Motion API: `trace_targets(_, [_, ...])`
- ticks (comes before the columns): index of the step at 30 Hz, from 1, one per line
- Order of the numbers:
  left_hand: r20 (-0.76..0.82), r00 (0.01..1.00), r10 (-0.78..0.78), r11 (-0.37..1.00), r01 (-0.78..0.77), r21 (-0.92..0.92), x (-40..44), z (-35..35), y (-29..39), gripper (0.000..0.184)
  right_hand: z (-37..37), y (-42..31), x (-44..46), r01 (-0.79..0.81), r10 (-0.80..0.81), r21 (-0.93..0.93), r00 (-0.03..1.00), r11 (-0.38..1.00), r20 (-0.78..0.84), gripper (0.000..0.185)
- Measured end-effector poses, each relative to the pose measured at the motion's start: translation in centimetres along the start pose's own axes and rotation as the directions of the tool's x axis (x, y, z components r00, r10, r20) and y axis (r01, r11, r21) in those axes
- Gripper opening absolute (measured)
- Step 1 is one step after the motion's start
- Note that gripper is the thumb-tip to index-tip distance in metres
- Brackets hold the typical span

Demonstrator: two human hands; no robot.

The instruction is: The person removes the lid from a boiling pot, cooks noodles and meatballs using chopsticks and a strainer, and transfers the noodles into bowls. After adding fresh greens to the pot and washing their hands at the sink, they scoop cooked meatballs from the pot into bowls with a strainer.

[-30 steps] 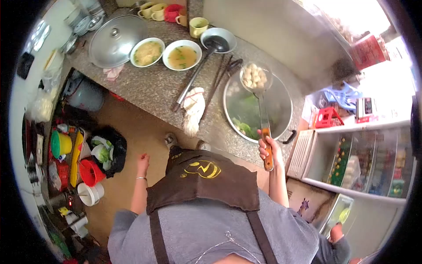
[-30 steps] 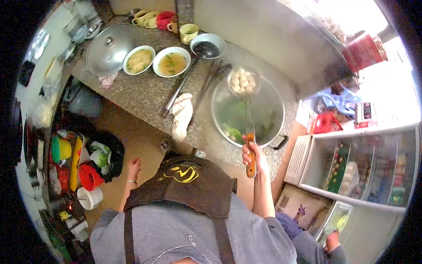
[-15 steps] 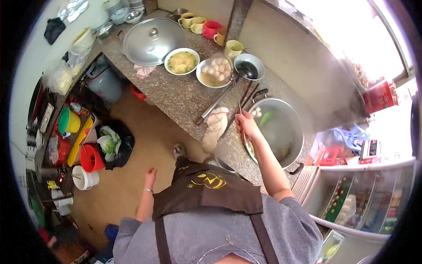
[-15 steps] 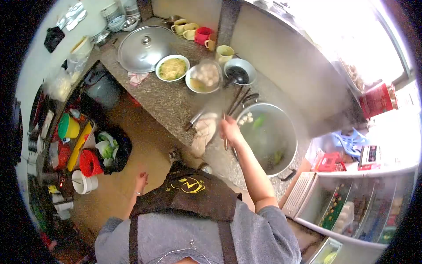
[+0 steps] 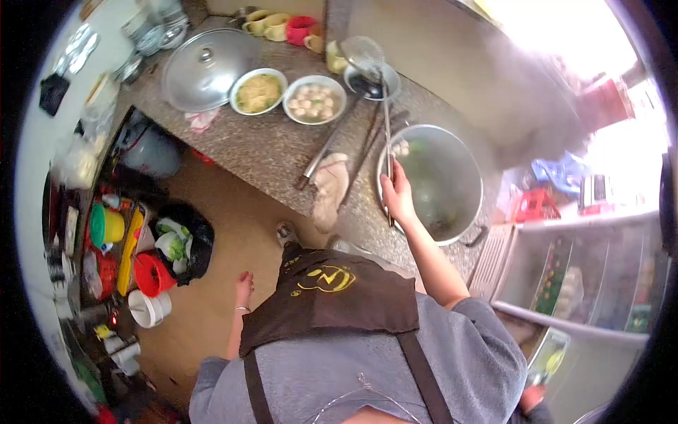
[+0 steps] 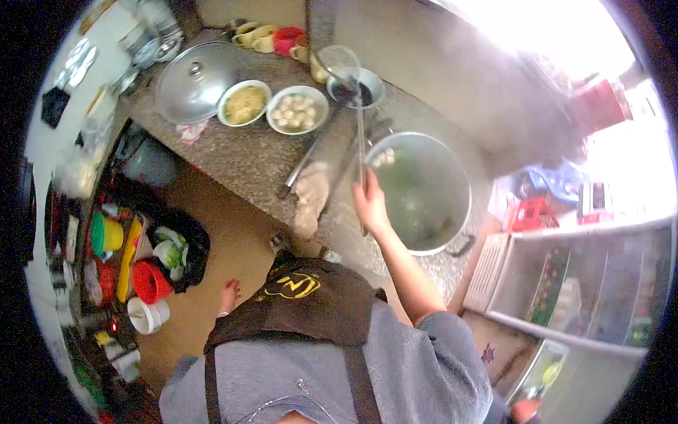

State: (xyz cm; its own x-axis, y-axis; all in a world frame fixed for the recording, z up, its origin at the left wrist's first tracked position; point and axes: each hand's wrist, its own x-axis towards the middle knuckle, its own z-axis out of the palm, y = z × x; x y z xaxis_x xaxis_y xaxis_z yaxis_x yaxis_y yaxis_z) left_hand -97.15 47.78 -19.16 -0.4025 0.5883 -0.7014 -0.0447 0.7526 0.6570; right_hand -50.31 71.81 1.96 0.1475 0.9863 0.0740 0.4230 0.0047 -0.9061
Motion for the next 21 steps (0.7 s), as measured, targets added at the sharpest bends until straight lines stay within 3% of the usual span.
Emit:
trace_targets(1, [0.002, 1.000, -0.013, 1.000, 0.013, 0.008, 1.0, -0.1, 0.0, 0.032, -1.2, 0.9, -1.6, -0.086, 0.090, 0.151, 0.996, 0.985, -0.022, 0.049])
trace_targets(2, [0.002, 1.000, -0.023, 1.000, 0.023, 0.012, 1.6, -0.1, 0.2, 0.036, -2.7, 1.6, -3.3, -0.084, 0.094, 0.188, 0.995, 0.979, -0.045, 0.046])
trace_targets(3, [0.018, 1.000, -0.019, 0.999, 0.019, 0.033, 1.8, -0.1, 0.4, 0.036, -4.0, -2.0, -5.3, -0.228, 0.273, 0.379, 0.959, 0.897, -0.070, 0.045])
trace_targets(5, [0.034, 0.996, -0.081, 0.994, 0.078, 0.082, 1.8, 0.4, 1.5, 0.036, -5.9, -2.4, -8.3, -0.327, 0.450, 0.619, 0.892, 0.714, -0.048, 0.039])
trace_targets(6, [0.043, 0.996, -0.079, 0.992, 0.075, 0.098, 1.7, 0.7, 2.1, 0.036, -6.5, -1.9, -8.8, -0.325, 0.459, 0.624, 0.886, 0.710, -0.061, 0.039])
trace_targets(8, [0.070, 0.995, -0.076, 0.980, 0.061, 0.190, 1.2, 1.5, 3.4, 0.037, -7.3, 0.0, -10.2, -0.372, 0.653, 0.813, 0.757, 0.449, -0.014, 0.025])
trace_targets(11, [0.100, 0.994, -0.047, 0.969, 0.021, 0.246, 1.2, 3.3, 5.8, 0.037, -7.7, 4.2, -9.7, -0.462, 0.733, 0.795, 0.679, 0.392, 0.034, 0.017])
trace_targets(17, [0.167, 0.985, 0.029, 0.966, -0.070, 0.249, 0.9, 5.6, 9.8, 0.033, -6.1, 7.6, -6.9, -0.495, 0.728, 0.793, 0.679, 0.354, 0.099, 0.014])
trace_targets(19, [0.165, 0.985, 0.056, 0.967, -0.095, 0.238, 0.2, 5.9, 10.0, 0.031, -6.2, 6.6, -6.6, -0.430, 0.697, 0.893, 0.681, 0.134, 0.223, 0.014])
trace_targets(21, [0.158, 0.985, 0.073, 0.968, -0.108, 0.225, -0.6, 5.9, 9.5, 0.029, -6.2, 6.5, -7.1, -0.454, 0.675, 0.886, 0.683, 0.092, 0.280, 0.013])
